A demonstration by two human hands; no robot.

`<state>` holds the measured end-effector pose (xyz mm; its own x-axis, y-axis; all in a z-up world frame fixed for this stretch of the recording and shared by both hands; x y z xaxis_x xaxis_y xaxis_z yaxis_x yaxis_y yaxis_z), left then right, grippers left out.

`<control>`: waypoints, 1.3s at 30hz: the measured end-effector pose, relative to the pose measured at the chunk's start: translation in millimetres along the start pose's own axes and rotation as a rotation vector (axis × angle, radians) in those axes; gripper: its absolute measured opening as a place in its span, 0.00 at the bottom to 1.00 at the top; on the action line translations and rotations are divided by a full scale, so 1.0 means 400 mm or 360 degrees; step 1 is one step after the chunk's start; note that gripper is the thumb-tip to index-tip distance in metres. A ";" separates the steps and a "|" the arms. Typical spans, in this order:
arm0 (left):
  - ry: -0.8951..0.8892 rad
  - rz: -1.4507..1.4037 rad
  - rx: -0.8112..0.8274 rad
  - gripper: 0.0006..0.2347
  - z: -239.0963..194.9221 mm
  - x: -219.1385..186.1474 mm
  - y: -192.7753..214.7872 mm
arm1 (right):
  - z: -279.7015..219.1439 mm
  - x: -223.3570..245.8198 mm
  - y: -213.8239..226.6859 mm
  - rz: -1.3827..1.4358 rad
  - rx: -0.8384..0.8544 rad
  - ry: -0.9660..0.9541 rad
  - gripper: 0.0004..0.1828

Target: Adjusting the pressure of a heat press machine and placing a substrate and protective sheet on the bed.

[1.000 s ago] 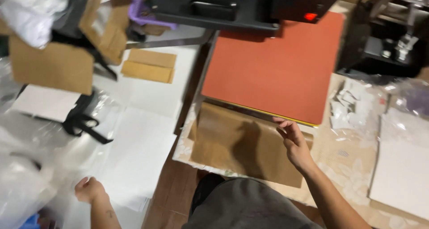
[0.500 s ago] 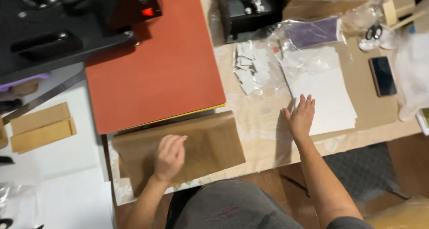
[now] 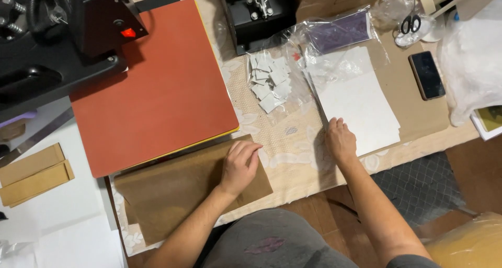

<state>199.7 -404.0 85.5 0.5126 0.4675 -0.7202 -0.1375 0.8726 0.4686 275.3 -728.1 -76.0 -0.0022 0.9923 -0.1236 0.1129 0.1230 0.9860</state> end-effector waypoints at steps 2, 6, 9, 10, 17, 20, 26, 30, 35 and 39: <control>0.0157 -0.0074 0.0058 0.07 0.019 0.019 -0.052 | -0.023 0.008 -0.001 -0.0080 0.0053 0.0020 0.25; 0.1241 -0.0810 0.0416 0.14 -0.021 0.146 -0.277 | -0.108 0.041 0.033 -0.0129 0.0144 0.0042 0.25; 0.1685 -0.1175 0.0718 0.25 -0.038 0.086 -0.383 | -0.207 0.073 0.073 -0.0072 0.0142 0.0019 0.26; 0.1792 -0.1219 0.0871 0.28 -0.046 0.046 -0.402 | -0.247 0.091 0.090 -0.0042 0.0112 0.0038 0.26; 0.1850 -0.1379 0.0811 0.17 -0.160 0.121 -0.718 | -0.364 0.105 0.211 0.0011 0.0035 -0.0053 0.24; 0.1762 -0.1284 0.0914 0.15 -0.126 0.084 -0.719 | -0.379 0.032 0.301 0.0329 0.0039 -0.0183 0.25; 0.1247 -0.1323 0.1225 0.11 -0.093 0.031 -0.709 | -0.433 -0.257 0.505 0.0261 -0.0604 -0.0726 0.37; 0.1129 -0.1326 0.1039 0.09 0.004 0.023 -0.446 | -0.371 -0.316 0.448 0.0949 -0.0309 -0.0782 0.34; 0.1538 -0.1532 0.0260 0.13 -0.039 0.231 -0.044 | -0.217 0.027 0.316 0.2274 0.0380 -0.0571 0.24; 0.1740 -0.1438 -0.0102 0.15 -0.132 0.364 0.270 | -0.089 0.355 0.278 0.2570 0.0697 -0.0307 0.24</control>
<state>214.8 -234.4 4.3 -0.4558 -0.3998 -0.7953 -0.1731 0.9162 -0.3613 252.2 -573.0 20.2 0.4926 0.0708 0.8674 0.1261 -0.9920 0.0093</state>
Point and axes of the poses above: each hand's wrist, its own z-axis towards the middle knuckle, its own y-axis out of the back of the hand, x = y × z, the point moved 9 cm from there along z, towards the middle knuckle, and after that the axes turned 2 degrees about -y, right-handed, at the moved point
